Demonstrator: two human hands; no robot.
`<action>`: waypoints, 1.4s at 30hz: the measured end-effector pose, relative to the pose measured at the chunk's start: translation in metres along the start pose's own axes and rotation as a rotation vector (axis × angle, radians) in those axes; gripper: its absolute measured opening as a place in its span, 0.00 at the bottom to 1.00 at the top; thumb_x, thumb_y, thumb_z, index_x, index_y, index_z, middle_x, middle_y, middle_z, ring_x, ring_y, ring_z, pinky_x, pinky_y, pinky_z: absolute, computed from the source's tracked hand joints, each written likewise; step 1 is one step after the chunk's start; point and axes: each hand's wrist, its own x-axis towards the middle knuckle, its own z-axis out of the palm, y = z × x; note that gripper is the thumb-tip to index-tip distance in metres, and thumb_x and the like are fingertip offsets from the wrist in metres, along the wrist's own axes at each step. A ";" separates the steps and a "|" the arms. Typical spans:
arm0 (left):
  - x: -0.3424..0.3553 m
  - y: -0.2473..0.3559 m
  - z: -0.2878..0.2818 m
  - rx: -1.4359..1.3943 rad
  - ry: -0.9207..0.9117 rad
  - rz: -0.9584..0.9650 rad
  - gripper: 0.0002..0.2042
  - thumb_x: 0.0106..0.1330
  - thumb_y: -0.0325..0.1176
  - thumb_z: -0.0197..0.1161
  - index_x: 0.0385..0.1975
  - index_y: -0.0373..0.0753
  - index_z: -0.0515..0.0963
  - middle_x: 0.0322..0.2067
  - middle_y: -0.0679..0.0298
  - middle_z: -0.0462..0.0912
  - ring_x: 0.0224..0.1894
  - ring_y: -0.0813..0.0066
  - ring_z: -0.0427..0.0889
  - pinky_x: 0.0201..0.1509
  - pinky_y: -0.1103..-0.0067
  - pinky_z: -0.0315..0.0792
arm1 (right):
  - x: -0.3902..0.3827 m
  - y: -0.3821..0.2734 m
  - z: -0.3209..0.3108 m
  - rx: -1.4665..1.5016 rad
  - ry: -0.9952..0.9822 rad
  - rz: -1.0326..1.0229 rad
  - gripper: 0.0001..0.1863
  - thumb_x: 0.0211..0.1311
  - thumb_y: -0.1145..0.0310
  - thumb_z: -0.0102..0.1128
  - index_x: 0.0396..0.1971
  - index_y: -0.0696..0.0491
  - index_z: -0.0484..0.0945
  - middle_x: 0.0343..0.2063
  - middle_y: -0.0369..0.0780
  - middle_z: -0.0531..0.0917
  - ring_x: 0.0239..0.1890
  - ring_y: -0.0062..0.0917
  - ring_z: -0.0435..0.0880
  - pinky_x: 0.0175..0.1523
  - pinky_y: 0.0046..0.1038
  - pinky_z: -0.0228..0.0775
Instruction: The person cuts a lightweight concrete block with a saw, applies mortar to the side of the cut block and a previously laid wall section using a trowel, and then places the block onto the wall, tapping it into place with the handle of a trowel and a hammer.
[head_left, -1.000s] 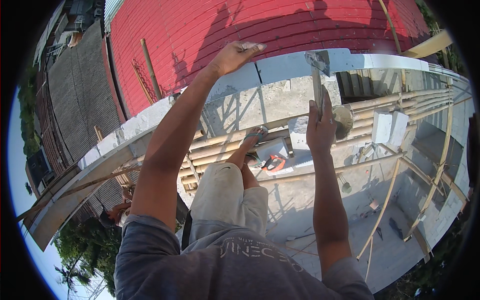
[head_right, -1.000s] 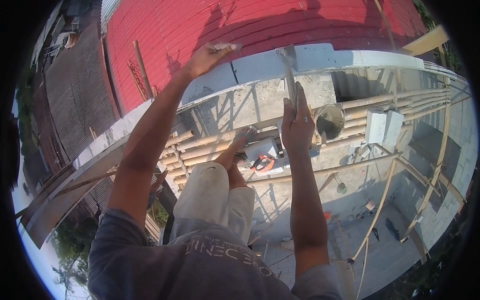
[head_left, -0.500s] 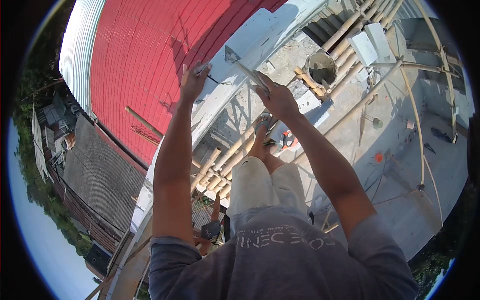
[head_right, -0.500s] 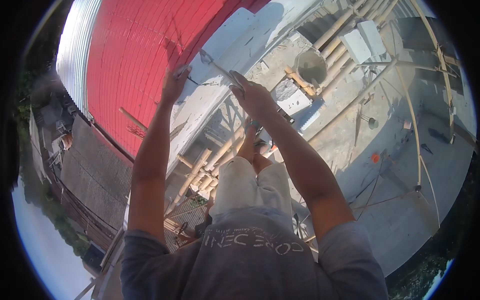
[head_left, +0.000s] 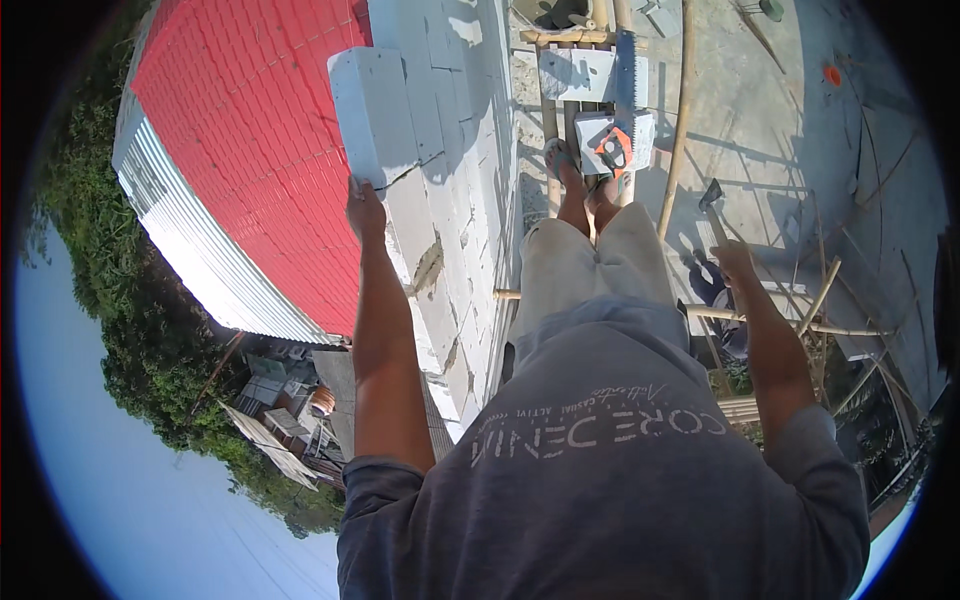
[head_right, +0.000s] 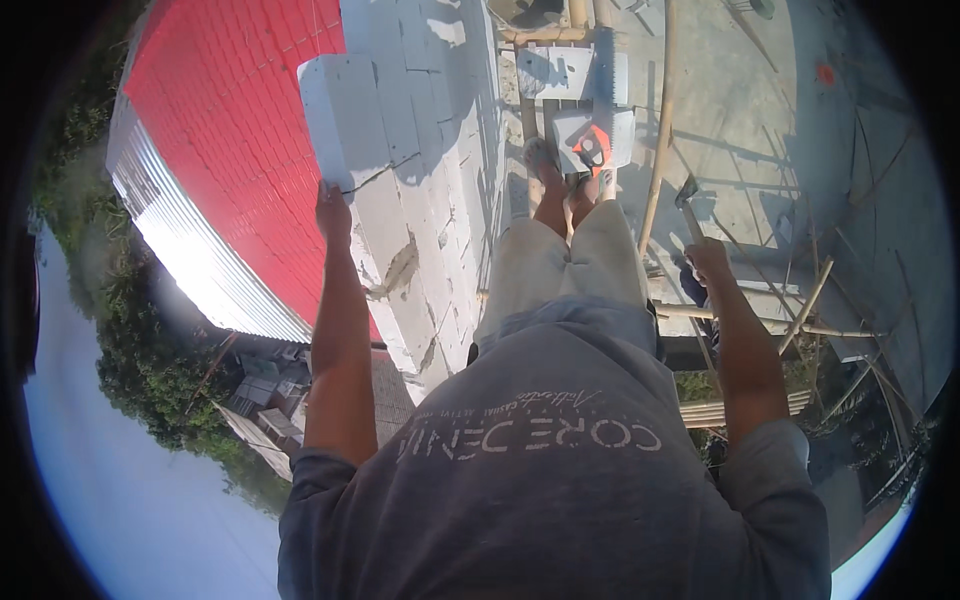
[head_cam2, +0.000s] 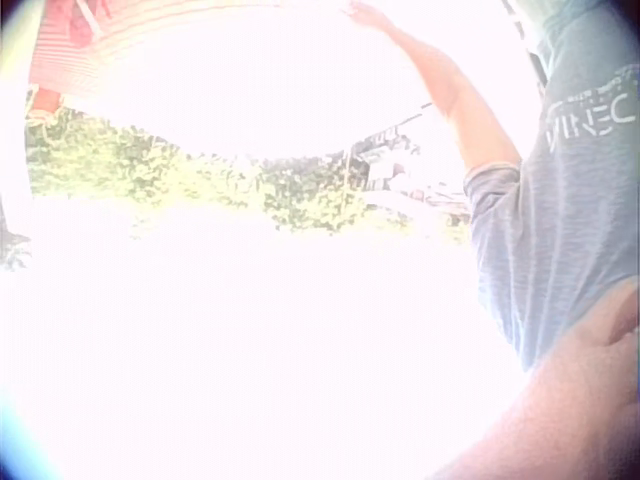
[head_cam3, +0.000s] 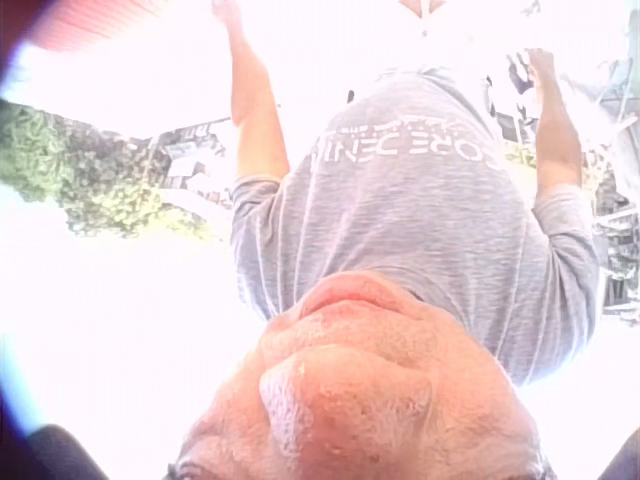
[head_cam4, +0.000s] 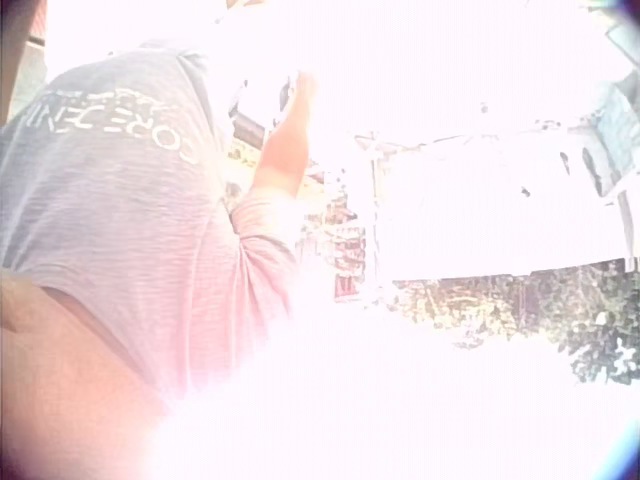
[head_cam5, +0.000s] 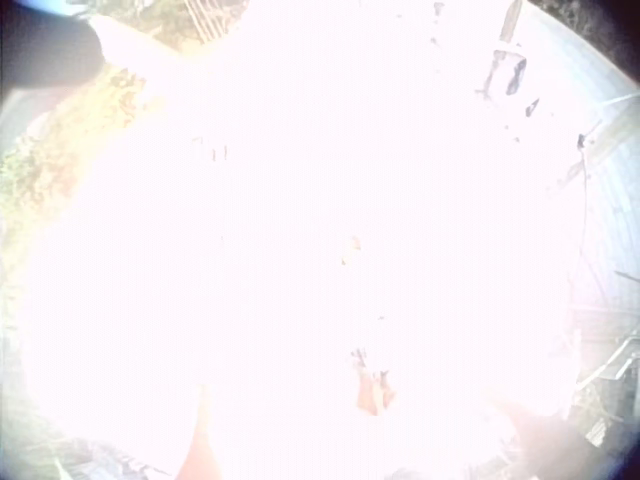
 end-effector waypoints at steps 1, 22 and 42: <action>-0.005 -0.001 0.000 0.026 -0.028 0.005 0.31 0.74 0.50 0.52 0.71 0.37 0.66 0.61 0.43 0.77 0.61 0.51 0.80 0.63 0.65 0.72 | -0.011 0.035 -0.008 0.229 -0.019 0.052 0.14 0.60 0.60 0.67 0.30 0.55 0.76 0.15 0.35 0.72 0.10 0.21 0.70 0.13 0.30 0.60; -0.048 0.009 -0.030 -0.069 0.047 -0.061 0.36 0.67 0.47 0.65 0.73 0.39 0.62 0.74 0.48 0.61 0.75 0.55 0.60 0.75 0.65 0.58 | -0.086 0.116 0.084 0.402 -0.283 0.302 0.14 0.68 0.58 0.57 0.35 0.55 0.74 0.17 0.38 0.71 0.12 0.23 0.70 0.15 0.30 0.61; -0.187 -0.005 0.031 -0.543 -0.298 -0.423 0.36 0.68 0.41 0.66 0.74 0.41 0.60 0.70 0.54 0.69 0.72 0.60 0.65 0.73 0.63 0.59 | -0.040 0.044 0.011 0.633 -0.116 0.056 0.19 0.67 0.52 0.63 0.37 0.54 0.71 0.18 0.39 0.72 0.14 0.23 0.71 0.18 0.31 0.66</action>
